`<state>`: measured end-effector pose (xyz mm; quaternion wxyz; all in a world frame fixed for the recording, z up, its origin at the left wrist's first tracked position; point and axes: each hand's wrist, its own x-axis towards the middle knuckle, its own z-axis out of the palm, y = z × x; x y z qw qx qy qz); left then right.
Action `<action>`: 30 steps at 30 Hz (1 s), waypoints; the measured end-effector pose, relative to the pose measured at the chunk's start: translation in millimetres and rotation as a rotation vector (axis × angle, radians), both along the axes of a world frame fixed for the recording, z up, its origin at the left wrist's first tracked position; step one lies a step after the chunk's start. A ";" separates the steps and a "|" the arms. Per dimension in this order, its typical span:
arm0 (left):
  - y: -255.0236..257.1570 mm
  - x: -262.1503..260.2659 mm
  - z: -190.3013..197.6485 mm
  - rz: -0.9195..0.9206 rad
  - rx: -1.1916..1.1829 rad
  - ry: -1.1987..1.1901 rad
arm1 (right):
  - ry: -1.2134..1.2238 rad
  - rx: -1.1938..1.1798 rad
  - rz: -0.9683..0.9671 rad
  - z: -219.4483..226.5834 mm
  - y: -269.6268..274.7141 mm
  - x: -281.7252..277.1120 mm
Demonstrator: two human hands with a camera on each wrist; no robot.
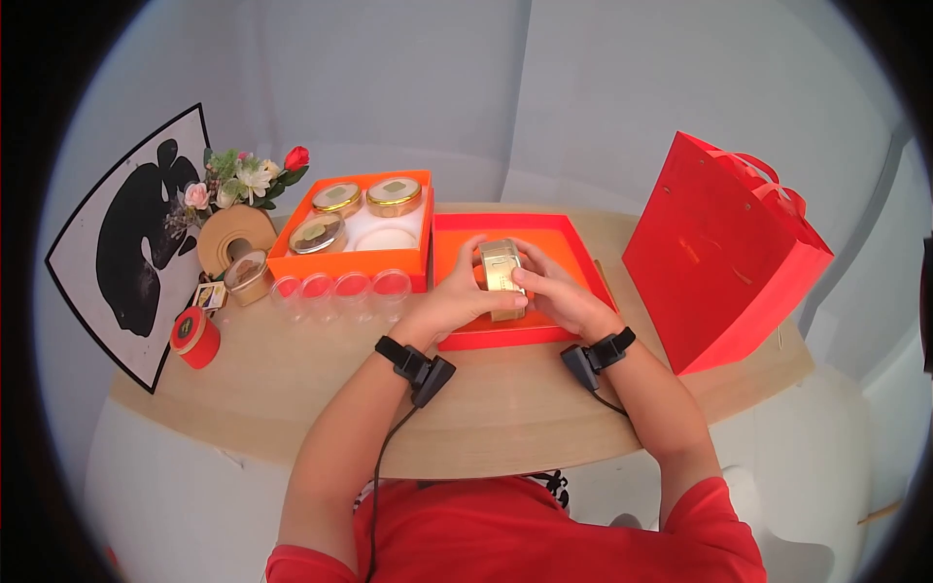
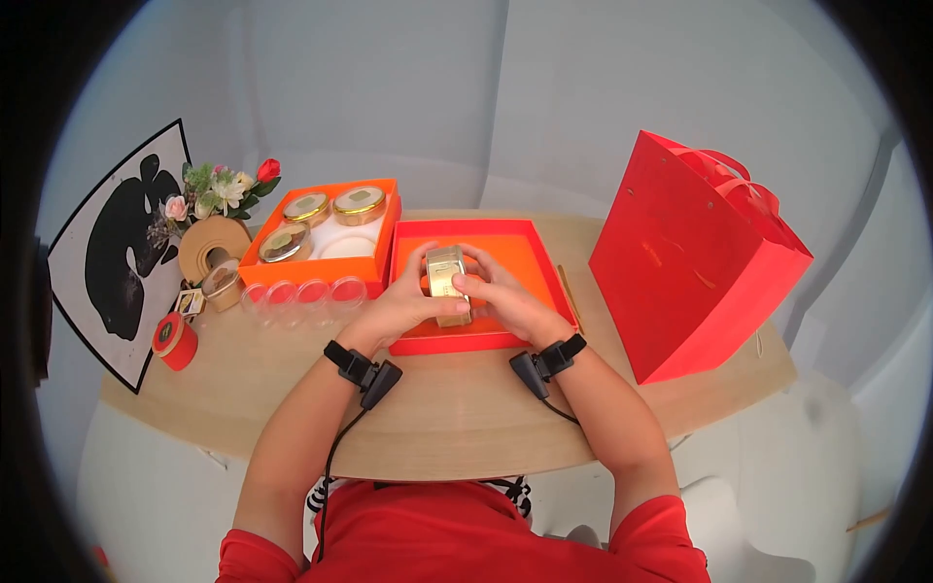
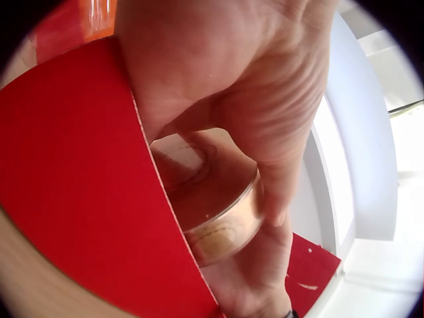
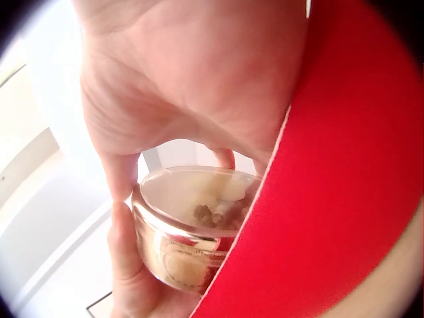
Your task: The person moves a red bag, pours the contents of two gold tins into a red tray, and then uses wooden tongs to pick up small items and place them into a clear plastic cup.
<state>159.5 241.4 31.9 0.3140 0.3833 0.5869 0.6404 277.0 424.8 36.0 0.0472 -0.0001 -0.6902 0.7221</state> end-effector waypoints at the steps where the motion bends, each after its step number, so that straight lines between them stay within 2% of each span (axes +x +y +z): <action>1: -0.8 0.5 -0.2 0.002 0.000 -0.001 | -0.006 -0.002 0.000 -0.6 0.3 -0.1; 6: -3.1 3.2 5.8 -0.004 -0.025 0.024 | -0.022 0.023 -0.008 4.1 -3.2 0.5; 12: -1.8 -2.8 3.5 -0.107 0.018 -0.040 | -0.049 0.013 -0.005 9.3 -3.6 3.9; 30: -5.0 -1.2 8.6 -0.114 0.012 -0.008 | -0.026 0.006 -0.005 5.0 1.5 1.8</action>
